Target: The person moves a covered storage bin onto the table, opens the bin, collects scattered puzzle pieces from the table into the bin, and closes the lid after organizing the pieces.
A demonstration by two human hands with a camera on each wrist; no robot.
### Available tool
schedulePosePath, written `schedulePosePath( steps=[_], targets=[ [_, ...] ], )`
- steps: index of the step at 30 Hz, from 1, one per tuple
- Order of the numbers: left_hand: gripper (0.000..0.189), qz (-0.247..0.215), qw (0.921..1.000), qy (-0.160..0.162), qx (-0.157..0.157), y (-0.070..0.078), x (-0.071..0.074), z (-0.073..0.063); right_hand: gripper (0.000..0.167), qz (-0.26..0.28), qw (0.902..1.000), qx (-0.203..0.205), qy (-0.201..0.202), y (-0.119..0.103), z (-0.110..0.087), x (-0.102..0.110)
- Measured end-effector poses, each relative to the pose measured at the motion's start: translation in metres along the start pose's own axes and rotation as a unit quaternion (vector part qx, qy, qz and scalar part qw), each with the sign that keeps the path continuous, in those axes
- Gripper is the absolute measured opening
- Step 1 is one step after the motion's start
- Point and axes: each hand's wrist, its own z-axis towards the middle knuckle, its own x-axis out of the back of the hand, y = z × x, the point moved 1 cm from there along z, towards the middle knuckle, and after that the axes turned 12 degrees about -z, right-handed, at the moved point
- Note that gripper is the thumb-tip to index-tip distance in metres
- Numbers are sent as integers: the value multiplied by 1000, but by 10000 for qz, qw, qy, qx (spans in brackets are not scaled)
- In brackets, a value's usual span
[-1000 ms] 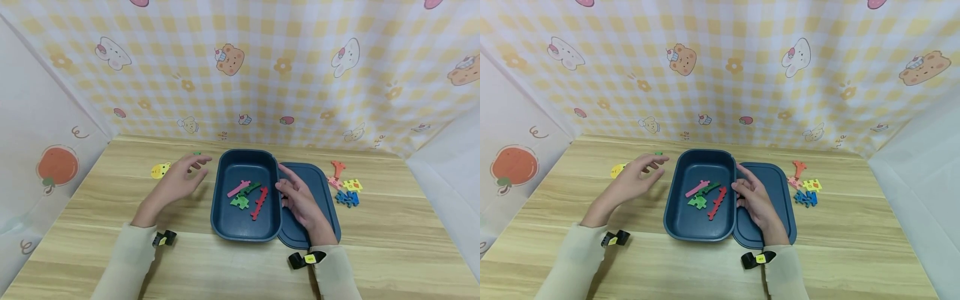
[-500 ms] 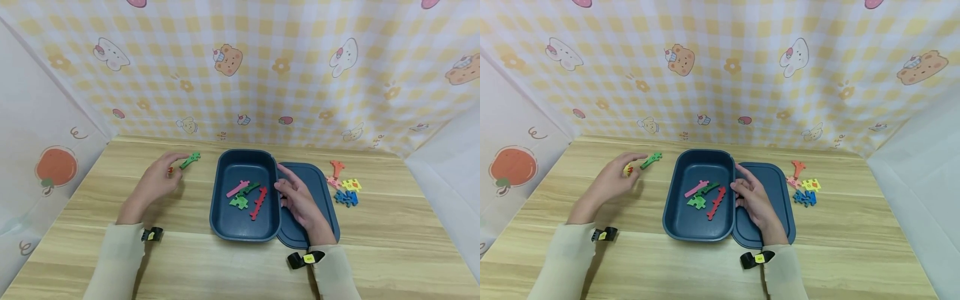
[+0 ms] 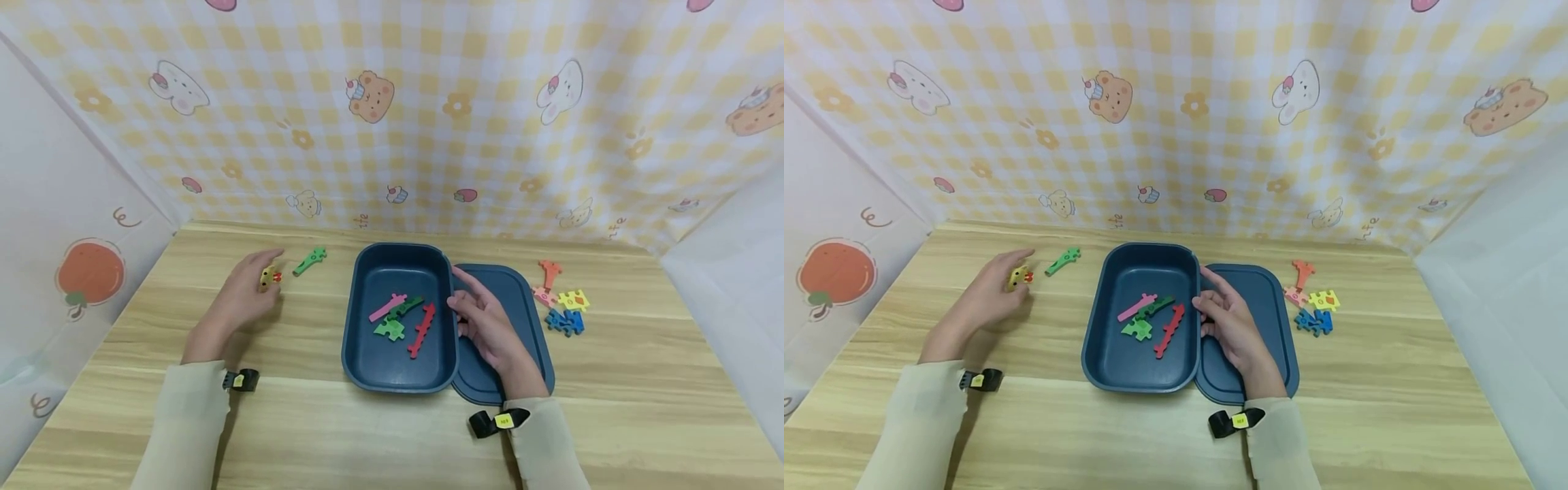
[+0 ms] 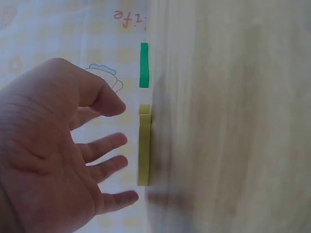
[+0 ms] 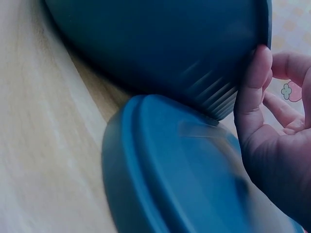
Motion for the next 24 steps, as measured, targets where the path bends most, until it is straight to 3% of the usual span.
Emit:
schedulePosePath(
  steps=[3, 9, 17, 24],
  targets=[
    [65, -3, 9998, -106, 151, -5, 0, -1, 68, 13, 10000, -15, -3, 0, -1, 0],
    [55, 308, 9986, -392, 150, -10, -1, -1, 68, -8, 10000, 51, -1, 0, 0, 0],
    [56, 447, 9976, -449, 284, -11, 2, -3, 68, -27, 10000, 56, 0, 1, 0, 0],
    [50, 468, 9978, -412, 212, -11, 5, -4, 67, -41, 10000, 11, 36, 1, 0, 0]
  ],
)
